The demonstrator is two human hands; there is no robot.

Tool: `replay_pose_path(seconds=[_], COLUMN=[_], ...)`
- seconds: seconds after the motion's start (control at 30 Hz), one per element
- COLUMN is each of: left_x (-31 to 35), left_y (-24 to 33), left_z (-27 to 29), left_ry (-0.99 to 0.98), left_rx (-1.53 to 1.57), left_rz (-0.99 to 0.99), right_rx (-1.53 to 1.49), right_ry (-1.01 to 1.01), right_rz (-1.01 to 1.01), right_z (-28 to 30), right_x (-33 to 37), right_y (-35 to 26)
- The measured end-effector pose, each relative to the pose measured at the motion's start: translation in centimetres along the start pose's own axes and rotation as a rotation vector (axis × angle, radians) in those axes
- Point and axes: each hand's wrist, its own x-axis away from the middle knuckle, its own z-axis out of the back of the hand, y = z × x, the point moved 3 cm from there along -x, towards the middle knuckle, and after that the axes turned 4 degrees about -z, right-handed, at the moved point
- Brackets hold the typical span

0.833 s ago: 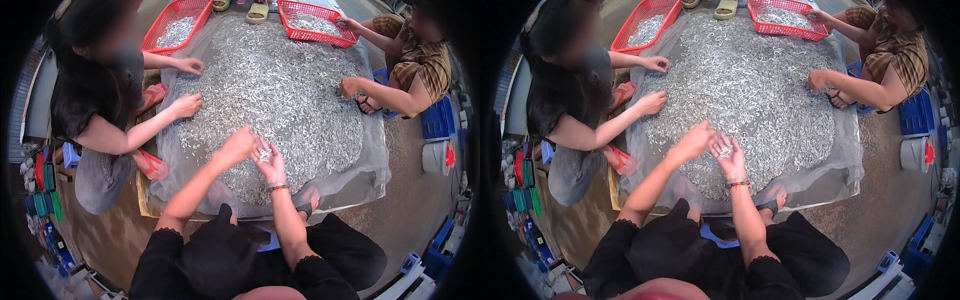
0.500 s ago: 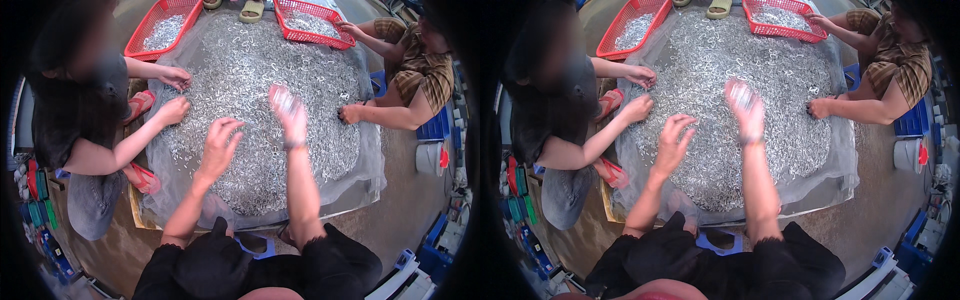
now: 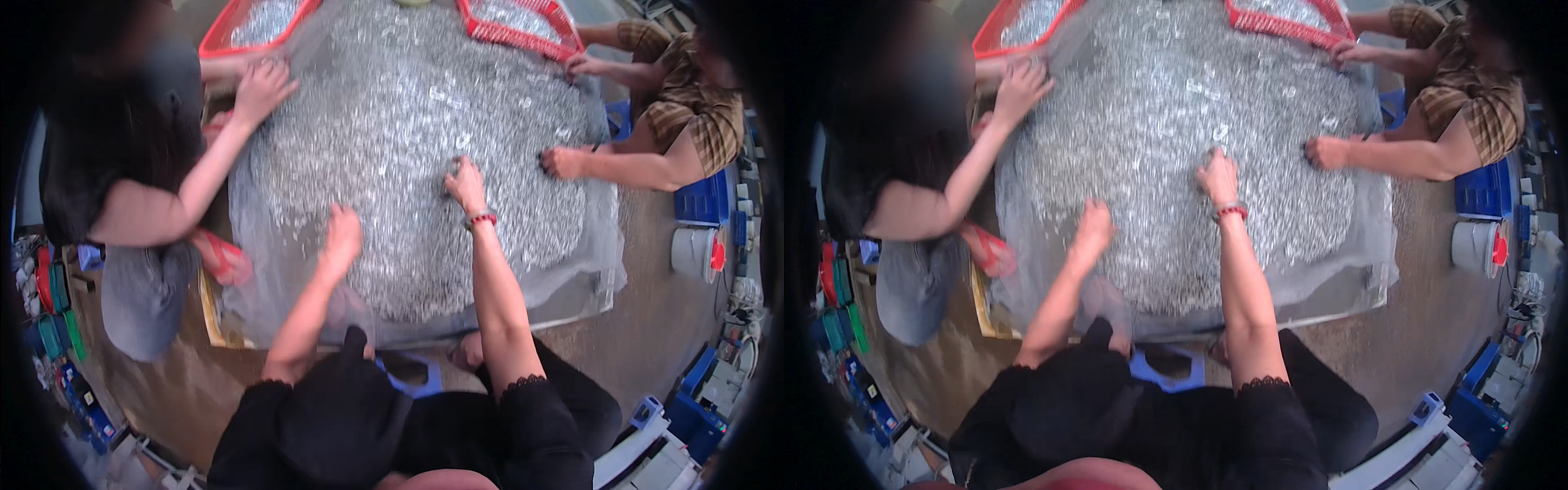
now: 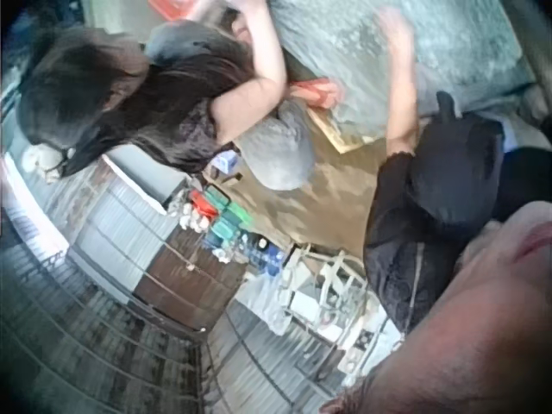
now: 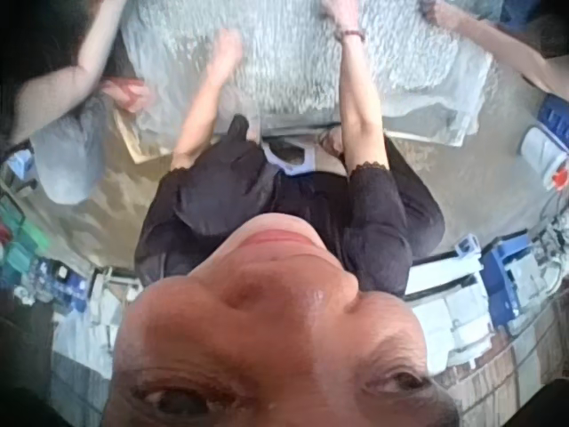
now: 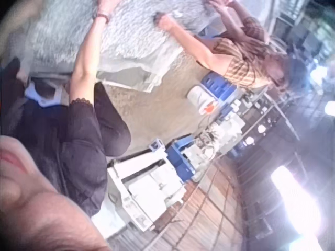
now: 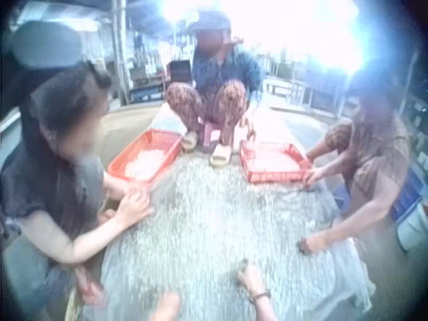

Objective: The person sits at a table covered with a large pile of small silver fish and uses both hands to pick, separate, and sort the fish. They repeatedly lift handfuls, sift through them, and place selected fish into red baskets while others work alongside.

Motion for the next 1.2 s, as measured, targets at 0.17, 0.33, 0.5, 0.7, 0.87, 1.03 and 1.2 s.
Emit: replay_pose_path(seconds=[0.17, 0.33, 0.5, 0.7, 0.87, 1.03, 1.2], left_x=[1.7, 1.1, 0.4, 0.7, 1.9, 2.6, 3.7], left_y=[-5.3, -8.4, -3.9, 0.9, 3.7, 5.1, 5.3], left_z=[5.6, -0.1, -1.0, -0.4, -1.1, 2.2, 5.9], left_ry=[-0.040, -0.068, -0.214, -0.516, -0.636, -0.715, -0.614], left_rx=[0.214, 0.866, 1.023, 1.251, 1.277, 1.000, 0.697], left_rz=[0.051, 0.270, 0.231, 0.050, -0.195, -0.355, -0.433], right_rx=[-0.043, -0.262, -0.485, -0.797, -0.789, -0.813, -0.707], right_ry=[0.100, -0.102, -0.442, -0.768, -0.987, -0.885, -0.705], right_rz=[0.053, -0.083, -0.098, -0.080, -0.030, -0.137, -0.101], right_z=[-1.9, -2.9, -5.1, -4.7, 2.3, 6.2, 7.5], right_x=[3.3, 5.2, 8.5, 9.6, 11.2, 12.0, 13.6], right_y=[3.2, -0.3, -4.2, -4.4, -3.0, -0.3, -0.3])
